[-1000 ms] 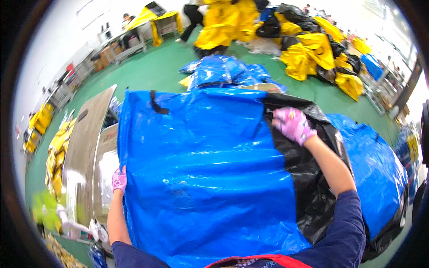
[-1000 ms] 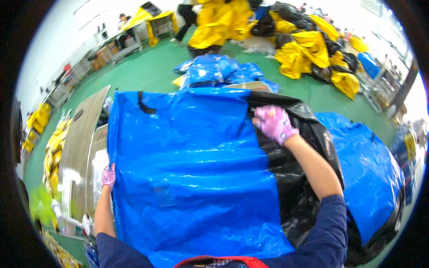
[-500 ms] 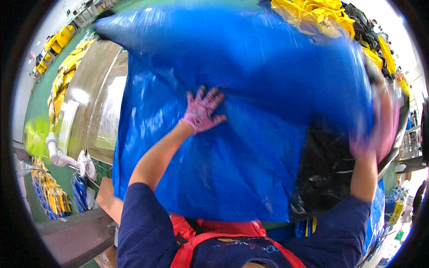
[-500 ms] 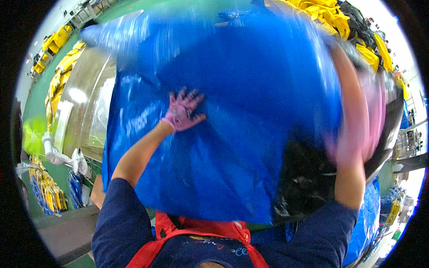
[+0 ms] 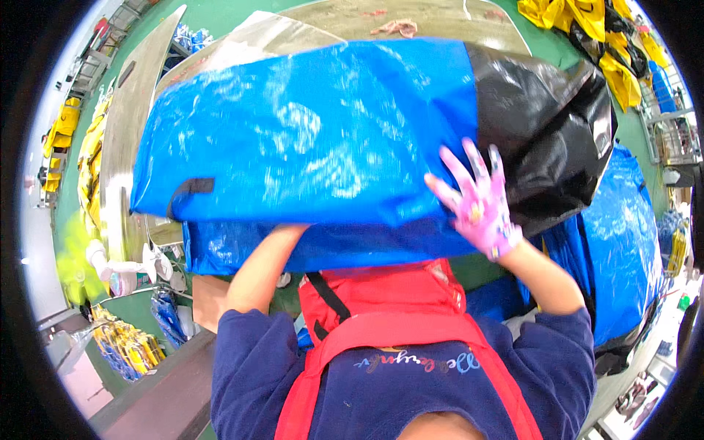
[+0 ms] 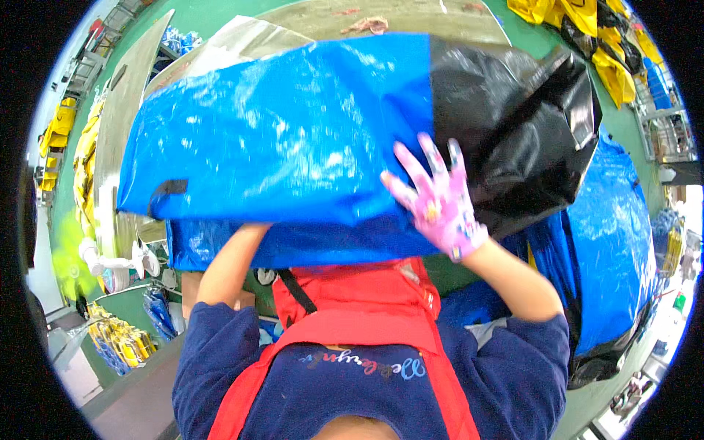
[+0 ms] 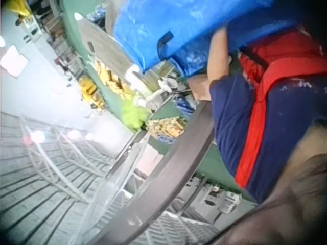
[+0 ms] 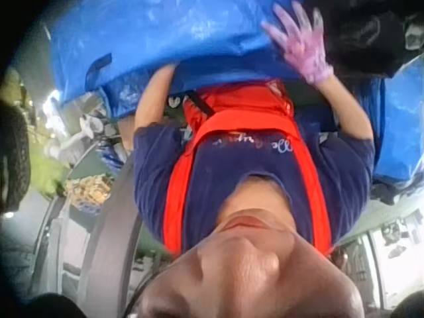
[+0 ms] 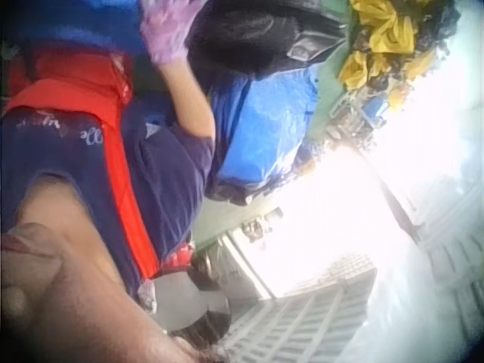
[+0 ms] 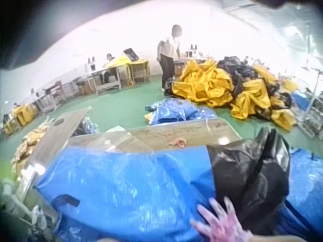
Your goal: The person folds a blue and black plastic bag and places it into a clear plastic sleeve. This process is repeated multiple times with different bags.
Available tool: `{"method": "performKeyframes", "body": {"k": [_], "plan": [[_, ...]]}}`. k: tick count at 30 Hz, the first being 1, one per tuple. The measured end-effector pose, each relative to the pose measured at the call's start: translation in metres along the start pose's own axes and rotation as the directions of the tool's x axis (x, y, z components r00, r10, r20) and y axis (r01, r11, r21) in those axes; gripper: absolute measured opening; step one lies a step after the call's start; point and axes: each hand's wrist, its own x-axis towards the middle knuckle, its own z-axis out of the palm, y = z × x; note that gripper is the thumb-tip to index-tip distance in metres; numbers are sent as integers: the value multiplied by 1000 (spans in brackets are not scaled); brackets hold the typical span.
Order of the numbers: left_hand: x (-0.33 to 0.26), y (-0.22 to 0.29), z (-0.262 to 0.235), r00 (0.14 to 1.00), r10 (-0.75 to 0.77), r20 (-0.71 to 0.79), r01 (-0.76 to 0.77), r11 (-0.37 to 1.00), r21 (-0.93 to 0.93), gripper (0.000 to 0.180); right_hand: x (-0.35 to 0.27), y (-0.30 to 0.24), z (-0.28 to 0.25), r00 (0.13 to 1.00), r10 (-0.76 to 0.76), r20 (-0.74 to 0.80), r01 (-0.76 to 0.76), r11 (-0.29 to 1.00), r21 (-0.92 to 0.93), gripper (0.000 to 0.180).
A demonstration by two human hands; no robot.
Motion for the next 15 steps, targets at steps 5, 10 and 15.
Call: {"method": "performKeyframes", "body": {"k": [5, 10, 15], "plan": [[-29, 16, 15, 1000, -19, 3, 19, 999, -49, 77, -16, -32, -15, 973, -102, 208, 73, 987, 140, 37], [-71, 3, 8, 999, -24, 29, 26, 997, -68, 78, -41, -41, 64, 953, -24, 303, -34, 982, 184, 42], [-85, 27, -73, 917, 293, 270, -54, 763, -645, 78, -43, -36, 58, 969, -36, 244, -35, 960, 277, 61]]}}
